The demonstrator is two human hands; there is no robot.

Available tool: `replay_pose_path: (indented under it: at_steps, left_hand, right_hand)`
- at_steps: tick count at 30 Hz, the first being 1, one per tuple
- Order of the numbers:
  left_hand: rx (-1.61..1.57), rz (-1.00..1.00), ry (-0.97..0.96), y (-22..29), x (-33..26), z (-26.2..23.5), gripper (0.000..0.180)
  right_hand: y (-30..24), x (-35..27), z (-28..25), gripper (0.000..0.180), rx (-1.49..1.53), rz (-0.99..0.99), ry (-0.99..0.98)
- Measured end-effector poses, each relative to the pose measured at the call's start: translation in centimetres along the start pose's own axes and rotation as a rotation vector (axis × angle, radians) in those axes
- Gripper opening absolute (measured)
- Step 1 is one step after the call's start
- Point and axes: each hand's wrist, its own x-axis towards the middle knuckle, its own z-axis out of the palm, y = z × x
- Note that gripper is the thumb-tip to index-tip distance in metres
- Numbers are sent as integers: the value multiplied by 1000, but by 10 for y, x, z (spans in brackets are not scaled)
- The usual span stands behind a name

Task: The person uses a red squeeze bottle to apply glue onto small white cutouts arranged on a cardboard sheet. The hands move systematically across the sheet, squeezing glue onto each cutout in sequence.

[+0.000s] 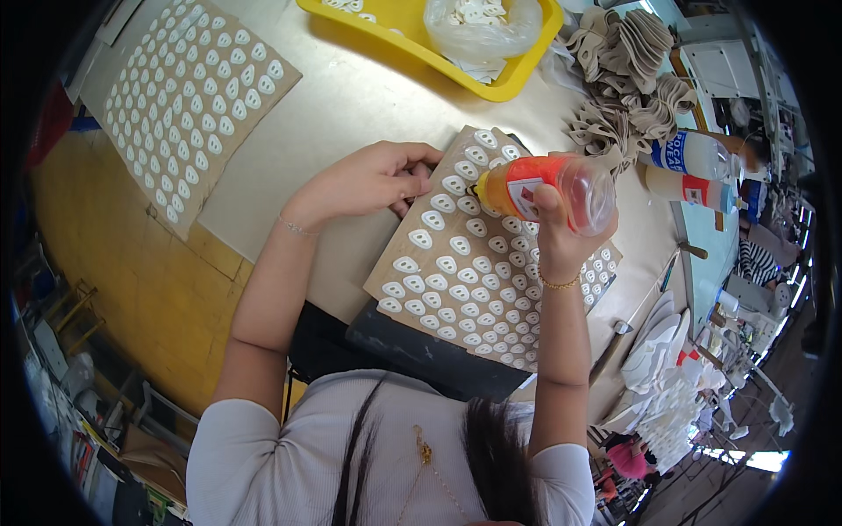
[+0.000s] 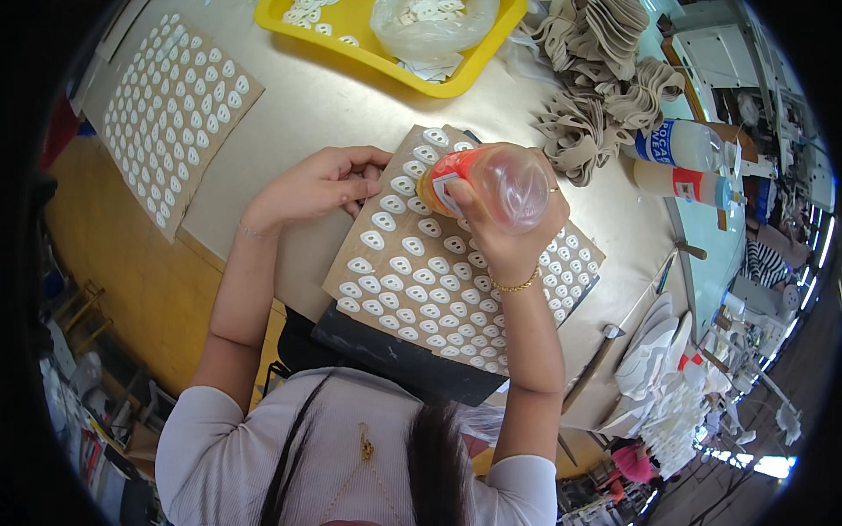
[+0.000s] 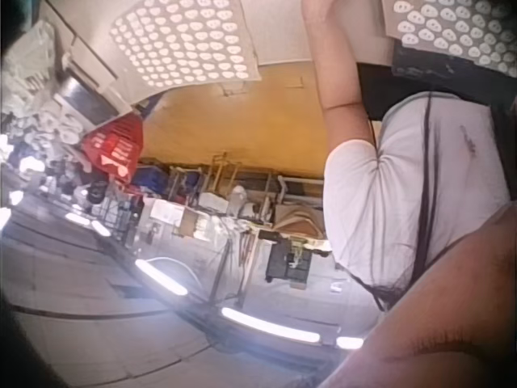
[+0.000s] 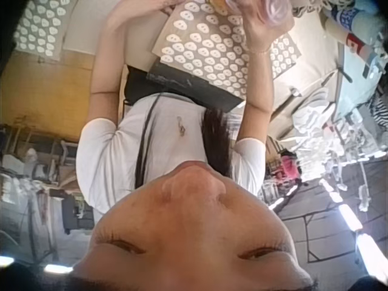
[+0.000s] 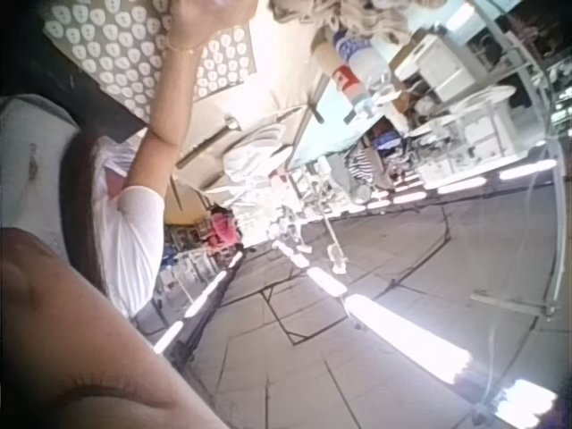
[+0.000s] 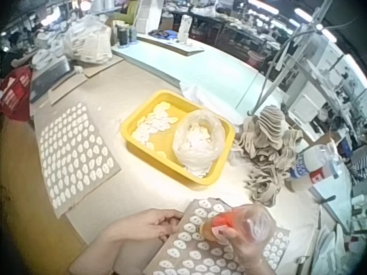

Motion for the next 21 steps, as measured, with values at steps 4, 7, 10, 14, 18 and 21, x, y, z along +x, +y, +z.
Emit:
replay_pose_path:
  at_steps: [4, 7, 10, 14, 18, 21]
  left_hand:
    - [3, 2, -2, 2, -1, 0, 35]
    - [-1, 4, -2, 2, -1, 1, 35]
    - [-9, 7, -6, 0, -1, 1, 35]
    - [4, 15, 5, -3, -1, -1, 35]
    - [-14, 11, 3, -1, -1, 1, 36]
    - [-10, 3, -1, -1, -1, 0, 36]
  right_hand:
    - [0, -2, 1, 42, -20, -49, 5]
    - [-1, -4, 1, 43, -55, -103, -8]
    - [-1, -5, 1, 44, -50, -137, -19]
    - [-2, -10, 5, 44, 60, -86, -4]
    - [-3, -11, 8, 46, 17, -99, -31]
    - [-15, -8, 16, 50, -25, -74, -78]
